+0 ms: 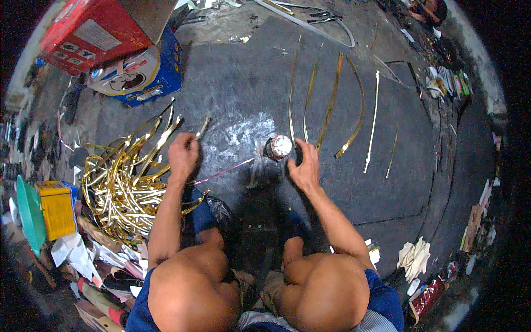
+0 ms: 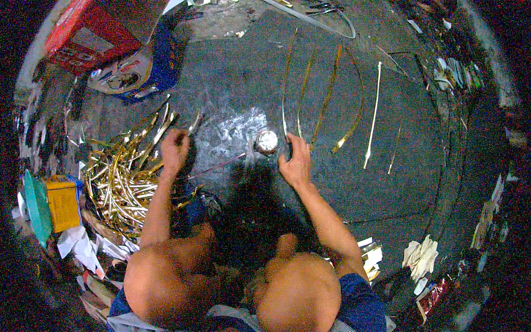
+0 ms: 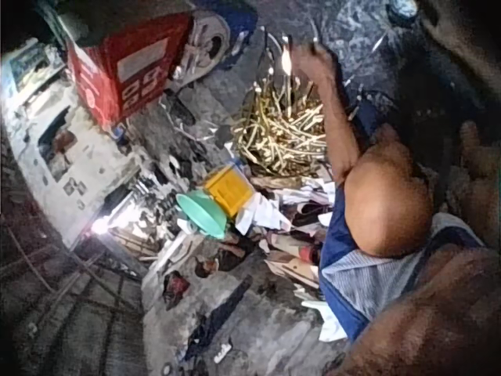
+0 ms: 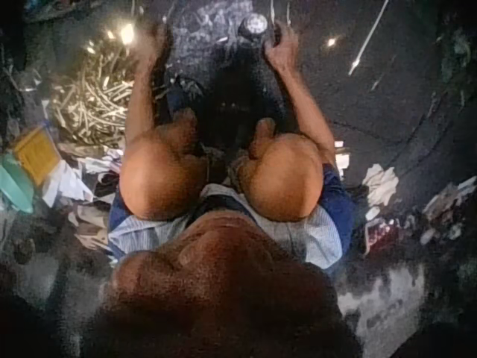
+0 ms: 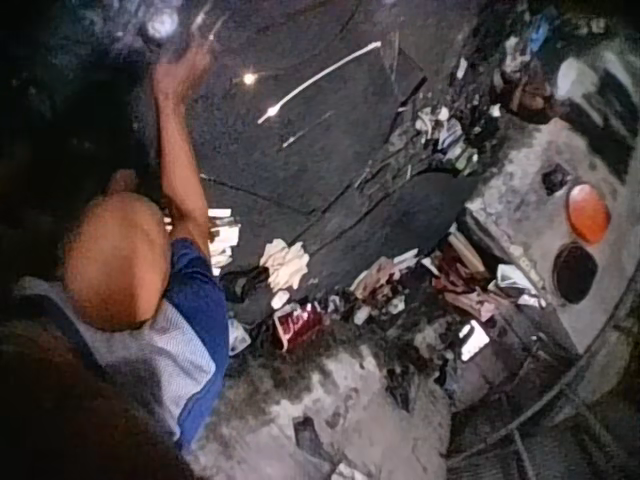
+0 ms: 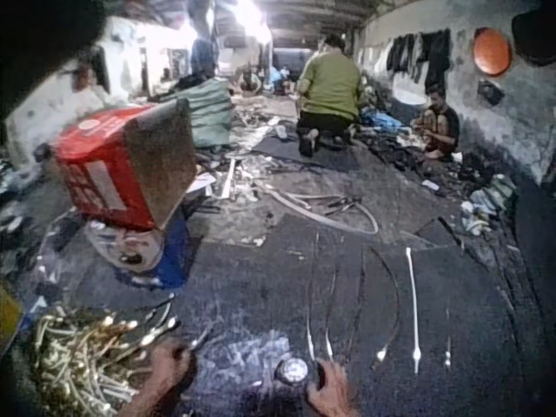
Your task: The person sits on the floor and repeatedly picks up thin gold ribbons, wraps them around a small cylindrical object, and places the wrapped ribbons on the floor. The person handles the ribbons one at a time and continues the process throughout the clip.
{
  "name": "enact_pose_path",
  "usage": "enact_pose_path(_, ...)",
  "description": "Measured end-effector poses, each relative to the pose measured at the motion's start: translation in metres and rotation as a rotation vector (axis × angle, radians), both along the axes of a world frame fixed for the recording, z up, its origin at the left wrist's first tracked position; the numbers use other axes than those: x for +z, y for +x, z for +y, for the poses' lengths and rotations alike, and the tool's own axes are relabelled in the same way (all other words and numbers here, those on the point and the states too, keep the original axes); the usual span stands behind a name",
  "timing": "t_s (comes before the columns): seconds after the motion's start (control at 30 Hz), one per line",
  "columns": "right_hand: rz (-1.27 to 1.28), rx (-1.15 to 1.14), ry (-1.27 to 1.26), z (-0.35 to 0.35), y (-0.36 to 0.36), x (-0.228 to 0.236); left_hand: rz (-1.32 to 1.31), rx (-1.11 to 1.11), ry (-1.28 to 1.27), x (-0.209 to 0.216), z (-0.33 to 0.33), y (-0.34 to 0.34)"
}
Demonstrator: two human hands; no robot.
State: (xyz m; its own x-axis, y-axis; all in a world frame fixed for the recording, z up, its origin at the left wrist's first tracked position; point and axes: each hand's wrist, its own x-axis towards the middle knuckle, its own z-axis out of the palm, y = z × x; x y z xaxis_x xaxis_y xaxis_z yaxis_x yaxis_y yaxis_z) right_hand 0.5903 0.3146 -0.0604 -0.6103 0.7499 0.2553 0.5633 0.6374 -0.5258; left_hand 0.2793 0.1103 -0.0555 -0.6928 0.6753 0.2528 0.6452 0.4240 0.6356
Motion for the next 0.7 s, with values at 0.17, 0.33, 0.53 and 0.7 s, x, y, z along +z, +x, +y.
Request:
enact_pose_path(0.17,0.184,0.101,-0.211,-0.026,-0.032,0.029,-0.601,-0.167,-0.037,0.012,0.042,0.055)
enact_pose_path(0.33,0.274,-0.093,-0.623,-0.006,-0.043,0.034,-1.167,-0.171,0.013,0.012,0.064,0.078)
enact_pose_path(0.53,0.679,-0.167,-0.791,-0.001,-0.057,0.052,-1.398,-0.234,0.051,0.017,0.06,0.084)
enact_pose_path(0.7,0.602,-0.068,-0.712,-0.028,-0.073,0.057,-1.917,-0.258,0.25,0.01,0.048,0.079)
